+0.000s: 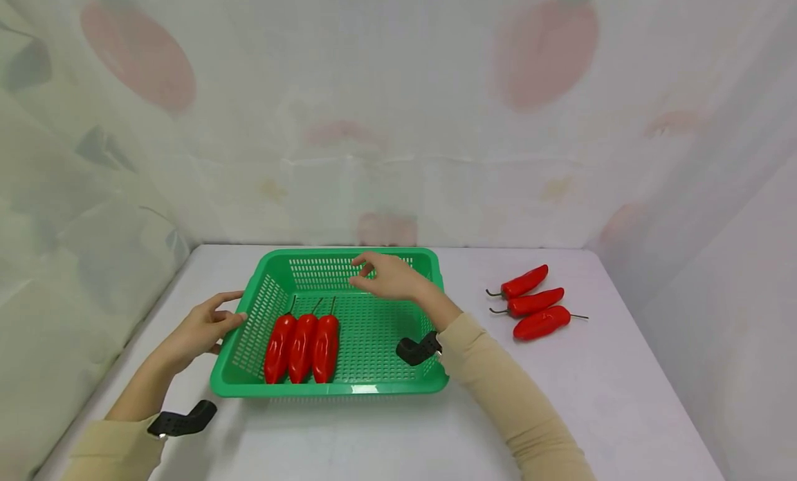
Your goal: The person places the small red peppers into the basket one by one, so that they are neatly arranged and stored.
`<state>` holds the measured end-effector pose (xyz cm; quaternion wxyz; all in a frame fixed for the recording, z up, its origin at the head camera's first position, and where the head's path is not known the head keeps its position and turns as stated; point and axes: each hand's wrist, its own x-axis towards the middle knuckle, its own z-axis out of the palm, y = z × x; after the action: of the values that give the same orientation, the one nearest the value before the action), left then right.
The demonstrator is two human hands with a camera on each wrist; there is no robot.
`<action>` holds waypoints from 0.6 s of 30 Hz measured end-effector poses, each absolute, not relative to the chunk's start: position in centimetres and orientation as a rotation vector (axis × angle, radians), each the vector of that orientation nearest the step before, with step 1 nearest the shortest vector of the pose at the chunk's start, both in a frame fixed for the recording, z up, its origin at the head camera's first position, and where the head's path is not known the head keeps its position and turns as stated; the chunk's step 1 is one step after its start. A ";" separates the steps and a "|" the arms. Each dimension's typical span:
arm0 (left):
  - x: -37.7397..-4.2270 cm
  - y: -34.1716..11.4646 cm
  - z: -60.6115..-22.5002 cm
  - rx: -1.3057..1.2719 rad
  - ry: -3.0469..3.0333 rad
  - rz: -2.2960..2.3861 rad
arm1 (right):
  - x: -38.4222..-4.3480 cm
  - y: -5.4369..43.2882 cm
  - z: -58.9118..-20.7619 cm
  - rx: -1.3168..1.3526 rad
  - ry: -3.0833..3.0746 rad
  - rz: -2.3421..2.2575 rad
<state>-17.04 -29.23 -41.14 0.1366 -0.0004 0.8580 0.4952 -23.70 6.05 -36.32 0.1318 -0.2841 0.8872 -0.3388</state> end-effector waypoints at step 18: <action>-17.0 -29.2 -41.1 -0.008 2.480 1.435 | -22.5 11.2 -36.0 -0.707 2.712 -1.310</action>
<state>-16.96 -29.19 -41.13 0.1378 -0.0027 0.8573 0.4961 -22.49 11.17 -35.97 0.0239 -0.2284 0.8765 -0.4232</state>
